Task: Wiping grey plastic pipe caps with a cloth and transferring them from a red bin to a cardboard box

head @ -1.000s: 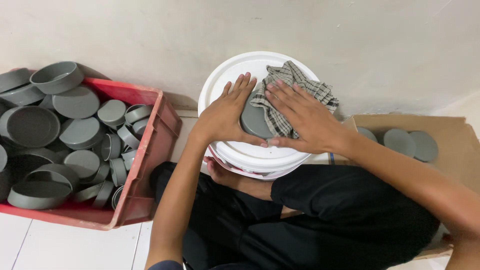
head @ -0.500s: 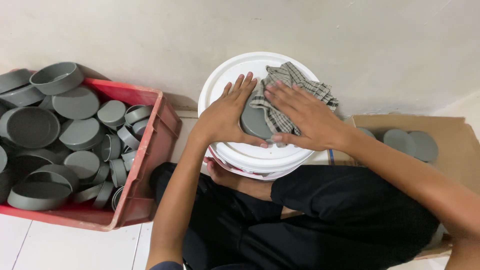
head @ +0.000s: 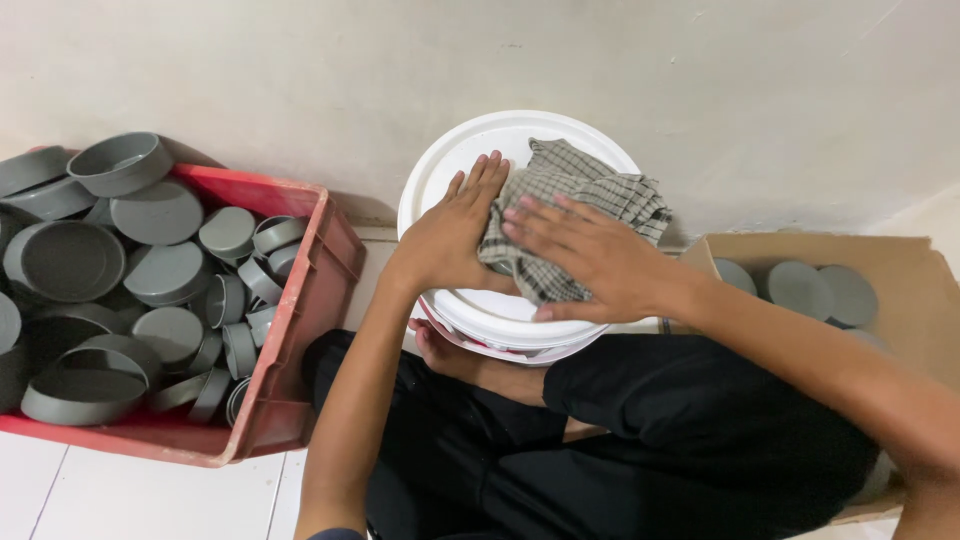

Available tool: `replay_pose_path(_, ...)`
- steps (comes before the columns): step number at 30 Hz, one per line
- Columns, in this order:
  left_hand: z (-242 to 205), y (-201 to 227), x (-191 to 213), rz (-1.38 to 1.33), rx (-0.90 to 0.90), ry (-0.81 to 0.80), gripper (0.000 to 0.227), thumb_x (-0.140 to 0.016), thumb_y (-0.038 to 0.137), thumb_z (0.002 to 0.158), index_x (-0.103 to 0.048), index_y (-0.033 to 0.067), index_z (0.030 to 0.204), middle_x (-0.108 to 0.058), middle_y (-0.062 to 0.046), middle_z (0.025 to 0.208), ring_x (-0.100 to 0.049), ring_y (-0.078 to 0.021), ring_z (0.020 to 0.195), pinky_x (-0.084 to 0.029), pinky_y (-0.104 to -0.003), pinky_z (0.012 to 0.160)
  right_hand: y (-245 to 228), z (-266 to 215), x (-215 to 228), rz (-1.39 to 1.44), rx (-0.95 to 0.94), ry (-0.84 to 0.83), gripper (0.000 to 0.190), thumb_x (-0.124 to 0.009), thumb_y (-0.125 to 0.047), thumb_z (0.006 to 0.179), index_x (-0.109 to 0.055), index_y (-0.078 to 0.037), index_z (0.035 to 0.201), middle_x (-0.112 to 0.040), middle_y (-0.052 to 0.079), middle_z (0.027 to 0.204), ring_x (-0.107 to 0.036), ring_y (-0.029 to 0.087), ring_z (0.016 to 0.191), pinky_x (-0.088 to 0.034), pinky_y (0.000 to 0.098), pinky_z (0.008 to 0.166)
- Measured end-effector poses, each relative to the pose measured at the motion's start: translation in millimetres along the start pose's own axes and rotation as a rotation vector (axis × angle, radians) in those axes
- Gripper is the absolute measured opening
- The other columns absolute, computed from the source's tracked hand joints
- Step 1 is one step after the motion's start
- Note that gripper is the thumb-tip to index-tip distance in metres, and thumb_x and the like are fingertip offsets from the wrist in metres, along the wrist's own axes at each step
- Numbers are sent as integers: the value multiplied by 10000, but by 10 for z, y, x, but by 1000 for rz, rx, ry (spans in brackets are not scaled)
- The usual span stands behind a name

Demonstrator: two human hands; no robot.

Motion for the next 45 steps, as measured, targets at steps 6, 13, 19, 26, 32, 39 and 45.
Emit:
replay_pose_path(6,-40,110,107,-16,27,-13,1315,-717,731,477,-192,-26,1415,-212,-205,1475,-172,-313,1381,-116,-445,1125,397,-104,-70,-32,-275,-103,838,-356,-646,860,-287,-3,1394,-270,210,1448,-195,346,1362,-111,498,1098)
replay_pose_path(13,13,-57,-26,46,9,-8,1253,-734,642,428,-253,27,1408,-186,-183,1492,-161,-327,1382,-138,-476,1122,-118,34,-75,43,40,-56,577,-347,-421,945,-319,-71,1403,-297,137,1464,-238,326,1355,-174,476,1079)
replay_pose_path(19,-91,99,195,89,53,-16,1182,-679,764,448,-376,54,1342,-255,-166,1470,-181,-325,1374,-94,-511,1112,525,-114,-87,196,-227,-15,494,-245,-325,972,-310,-104,1409,-271,137,1466,-163,310,1366,-85,500,1098)
replay_pose_path(26,-307,-173,298,99,166,15,1288,-719,753,432,-276,44,1412,-216,-212,1470,-137,-386,1370,11,-618,1057,762,-196,-215,-134,-356,-74,358,-404,-329,963,-526,-168,1259,-355,64,1450,-254,281,1361,-124,473,1108)
replay_pose_path(32,-412,-276,408,41,161,99,1336,-771,692,455,-166,28,1444,-159,-260,1471,-106,-421,1365,13,-635,1045,521,-40,42,-196,-312,-52,359,-495,-235,880,-560,-142,1220,-421,75,1407,-326,270,1328,-114,478,1111)
replay_pose_path(39,-483,-276,373,-55,90,92,1119,-747,618,586,-270,41,1418,-143,-235,1481,-78,-441,1357,-6,-638,1047,81,299,183,236,-213,-47,755,-610,-405,829,-317,45,1360,-343,242,1403,-296,352,1316,-166,458,1101)
replay_pose_path(45,-491,-353,315,-84,94,50,1122,-732,606,597,-213,86,1444,-88,-194,1504,-20,-440,1361,3,-642,1046,385,149,-166,312,-441,-283,1070,-676,-542,735,-123,98,1391,-197,333,1419,-206,404,1334,-63,454,1113)
Point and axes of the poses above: each hand's wrist, its own z-axis towards the middle knuckle, its own x-axis out of the back of the hand, y = z × x, the point moved 10 cm from there along z, towards the middle knuckle
